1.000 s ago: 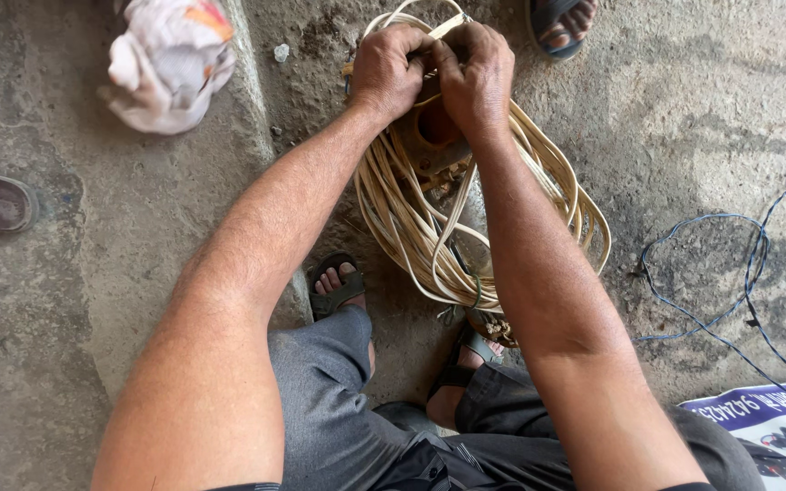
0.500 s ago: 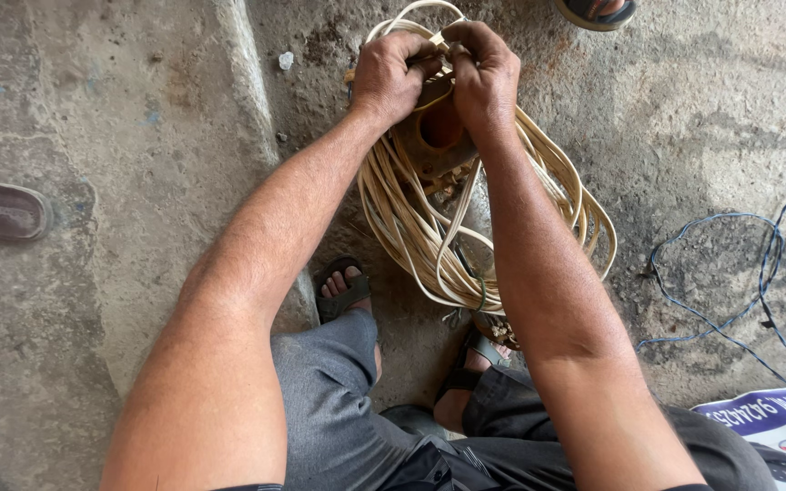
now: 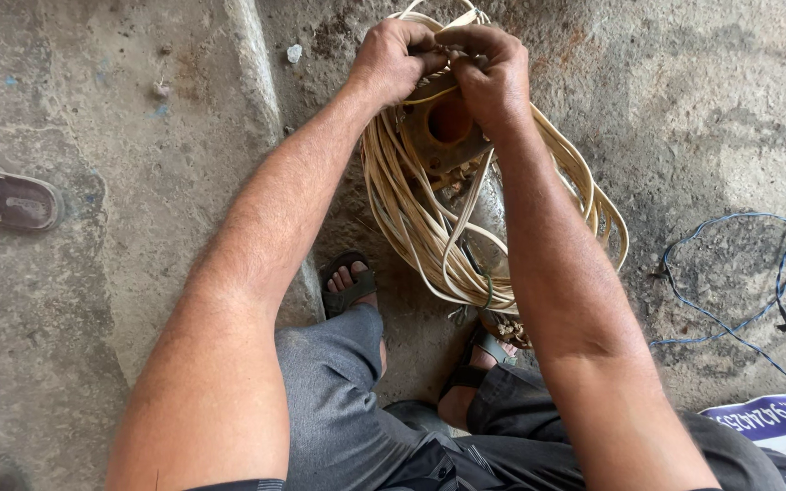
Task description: The person sits on the floor and works on a submersible water pump, using a wrench to loosen a fitting and then manipulating the attached power cable and internal wires. The person appears to be inspecting or preparing the electrical connections.
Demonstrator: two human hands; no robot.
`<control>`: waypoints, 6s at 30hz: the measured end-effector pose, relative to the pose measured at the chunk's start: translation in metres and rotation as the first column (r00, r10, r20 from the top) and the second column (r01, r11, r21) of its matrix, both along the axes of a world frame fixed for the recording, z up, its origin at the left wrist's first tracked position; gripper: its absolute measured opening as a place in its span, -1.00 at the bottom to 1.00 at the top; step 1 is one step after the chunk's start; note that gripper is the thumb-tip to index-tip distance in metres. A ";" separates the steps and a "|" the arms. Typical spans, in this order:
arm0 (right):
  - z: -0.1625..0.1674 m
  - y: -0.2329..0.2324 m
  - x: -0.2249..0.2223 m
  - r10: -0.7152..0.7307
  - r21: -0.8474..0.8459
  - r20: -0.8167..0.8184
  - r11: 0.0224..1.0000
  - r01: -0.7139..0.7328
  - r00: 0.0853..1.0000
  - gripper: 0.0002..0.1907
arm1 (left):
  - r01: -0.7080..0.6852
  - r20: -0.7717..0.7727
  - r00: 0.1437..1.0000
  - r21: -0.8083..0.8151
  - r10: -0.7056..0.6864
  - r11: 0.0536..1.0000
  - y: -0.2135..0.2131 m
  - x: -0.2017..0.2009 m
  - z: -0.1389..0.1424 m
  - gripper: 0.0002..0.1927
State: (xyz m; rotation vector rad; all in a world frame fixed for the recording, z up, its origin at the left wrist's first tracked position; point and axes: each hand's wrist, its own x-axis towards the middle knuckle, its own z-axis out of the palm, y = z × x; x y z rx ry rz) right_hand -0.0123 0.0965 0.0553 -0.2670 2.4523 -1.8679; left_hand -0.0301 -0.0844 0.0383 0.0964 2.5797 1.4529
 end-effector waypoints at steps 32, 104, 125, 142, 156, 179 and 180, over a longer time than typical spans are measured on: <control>-0.018 0.002 -0.006 0.036 0.422 -0.430 0.891 0.165 0.902 -0.78 | -0.014 -0.069 0.998 -0.074 0.009 0.997 0.005 -0.006 0.017 -0.74; -0.007 0.085 0.102 -0.232 0.792 -0.025 0.589 0.161 0.972 0.03 | 0.114 -0.003 0.993 -0.018 -0.114 0.993 -0.011 0.005 -0.026 -0.34; 0.009 0.141 0.145 -0.540 0.881 0.351 0.468 -0.074 0.765 0.44 | 0.215 -0.017 0.973 -0.296 -0.230 0.931 -0.018 0.033 0.004 -0.40; 0.002 0.170 0.154 -0.308 0.727 0.466 0.667 -0.161 0.829 -0.38 | -0.657 0.604 0.638 0.101 0.479 0.747 0.083 0.233 -0.021 0.67; 0.034 0.173 0.177 -0.310 0.727 0.412 0.679 -0.105 0.857 -0.27 | -0.770 0.403 0.638 0.354 0.656 0.531 0.114 0.242 -0.051 -0.69; 0.012 0.177 0.183 -0.399 0.748 0.269 0.660 0.071 0.876 -0.08 | -0.508 -0.684 0.655 -0.084 0.321 0.858 0.139 0.242 0.018 -0.48; 0.011 0.177 0.186 -0.398 0.750 0.252 0.656 0.082 0.882 -0.08 | -0.440 -0.746 0.629 -0.109 0.219 0.891 0.142 0.228 0.025 -0.59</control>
